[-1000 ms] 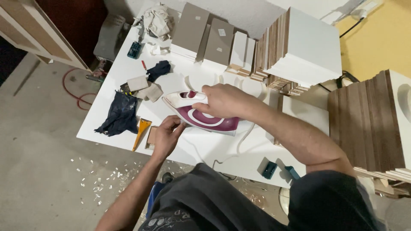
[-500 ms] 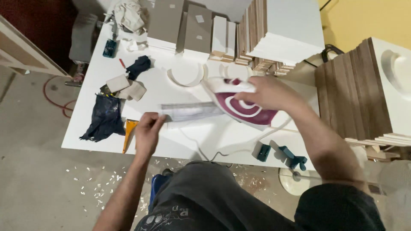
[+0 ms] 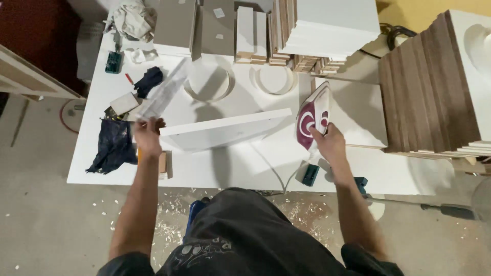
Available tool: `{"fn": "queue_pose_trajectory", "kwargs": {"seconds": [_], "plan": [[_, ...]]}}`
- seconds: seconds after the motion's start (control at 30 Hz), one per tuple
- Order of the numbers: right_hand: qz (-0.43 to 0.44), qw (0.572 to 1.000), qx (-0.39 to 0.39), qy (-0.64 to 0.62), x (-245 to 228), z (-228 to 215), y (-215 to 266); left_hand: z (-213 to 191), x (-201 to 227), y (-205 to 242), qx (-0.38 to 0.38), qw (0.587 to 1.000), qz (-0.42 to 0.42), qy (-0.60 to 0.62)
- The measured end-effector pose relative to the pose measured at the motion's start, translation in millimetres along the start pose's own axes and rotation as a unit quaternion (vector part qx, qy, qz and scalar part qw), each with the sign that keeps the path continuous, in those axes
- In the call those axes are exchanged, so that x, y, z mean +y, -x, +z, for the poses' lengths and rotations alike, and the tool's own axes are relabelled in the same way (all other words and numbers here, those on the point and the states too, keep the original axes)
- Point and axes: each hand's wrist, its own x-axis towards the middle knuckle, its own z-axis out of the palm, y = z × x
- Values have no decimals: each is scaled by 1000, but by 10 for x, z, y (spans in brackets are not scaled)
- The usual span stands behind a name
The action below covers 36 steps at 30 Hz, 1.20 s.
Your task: The person irons a white rectangular board with a household iron, then uses a sanding block to smooth the edges of the board. The person also uses a utility knife to scrape the surface of the board.
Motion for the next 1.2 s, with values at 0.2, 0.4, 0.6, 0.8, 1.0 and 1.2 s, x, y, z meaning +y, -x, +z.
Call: {"fn": "queue_pose_trajectory", "kwargs": {"seconds": [0.2,0.4,0.6,0.8,1.0,1.2], "plan": [[-16,990,60,-128,360,1017,-177,-934,-742,291,82,663,268,-694],[-143,956,228,-118,832,1947,-476,-1245,-699,777,10,627,109,-771],[-105,960,229,-118,1188,2471,-691,-1148,-665,744,-22,557,69,-828],[-35,946,130,-296,678,1974,-307,-1029,-711,683,-25,576,-16,-817],[65,859,-332,-385,532,2006,472,-795,-348,1130,87,643,359,-671],[-217,685,-522,-459,-837,1133,911,633,728,2864,-307,898,-64,-308]]}}
